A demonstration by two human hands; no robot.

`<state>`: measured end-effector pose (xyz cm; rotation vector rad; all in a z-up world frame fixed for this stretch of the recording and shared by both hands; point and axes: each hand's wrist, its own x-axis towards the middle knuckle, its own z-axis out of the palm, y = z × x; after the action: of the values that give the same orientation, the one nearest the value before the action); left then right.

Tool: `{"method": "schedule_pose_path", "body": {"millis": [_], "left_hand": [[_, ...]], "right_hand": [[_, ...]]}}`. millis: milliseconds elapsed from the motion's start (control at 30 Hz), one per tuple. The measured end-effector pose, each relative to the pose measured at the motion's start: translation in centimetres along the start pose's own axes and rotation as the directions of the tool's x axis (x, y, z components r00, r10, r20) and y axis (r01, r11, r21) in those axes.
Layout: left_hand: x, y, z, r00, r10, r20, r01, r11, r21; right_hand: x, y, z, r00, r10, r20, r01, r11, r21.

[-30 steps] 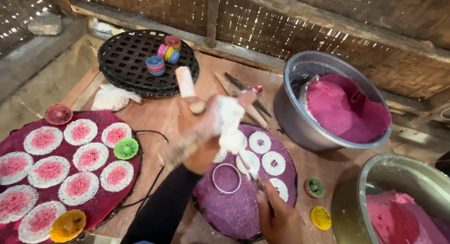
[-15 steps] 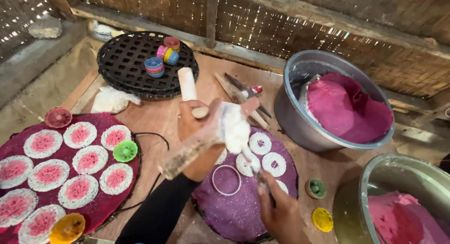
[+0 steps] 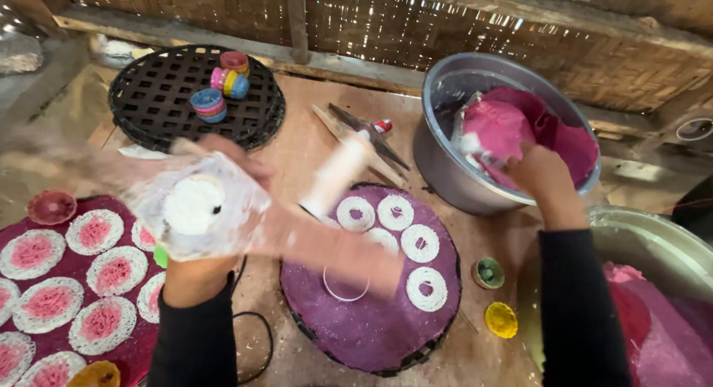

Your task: The person shapes and treats colorful dough using wooden tools, transfers items between containers, and applies a white substance to circular dough pieces on a purple work surface.

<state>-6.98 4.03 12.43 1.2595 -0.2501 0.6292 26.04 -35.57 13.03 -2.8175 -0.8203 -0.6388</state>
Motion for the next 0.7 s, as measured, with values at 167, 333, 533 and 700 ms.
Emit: {"method": "schedule_pose_path", "body": {"millis": [167,333,533,700], "left_hand": [[1.7,-3.0,3.8,0.991,0.005,0.136,0.066,0.856,-0.512],[1.6,-6.4,7.0,0.968,0.021,0.249,0.159,0.716,-0.679],[-1.2,-7.9,4.5,0.936,-0.352,0.022,0.343,0.891,-0.299],[-5.4,-6.6,7.0,0.967,0.217,0.133,-0.208,0.372,0.905]], "right_hand": [[-8.3,-15.1,-1.8,0.922,-0.377,0.083,-0.008,0.197,0.98],[-20.3,-28.8,-2.8,0.593,-0.785,-0.179,-0.792,-0.529,-0.304],[-21.2,-18.1,-5.0,0.884,-0.409,0.224,-0.466,-0.807,0.363],[-21.1,-14.0,-5.9,0.926,0.052,0.375,-0.313,-0.449,0.837]]}}
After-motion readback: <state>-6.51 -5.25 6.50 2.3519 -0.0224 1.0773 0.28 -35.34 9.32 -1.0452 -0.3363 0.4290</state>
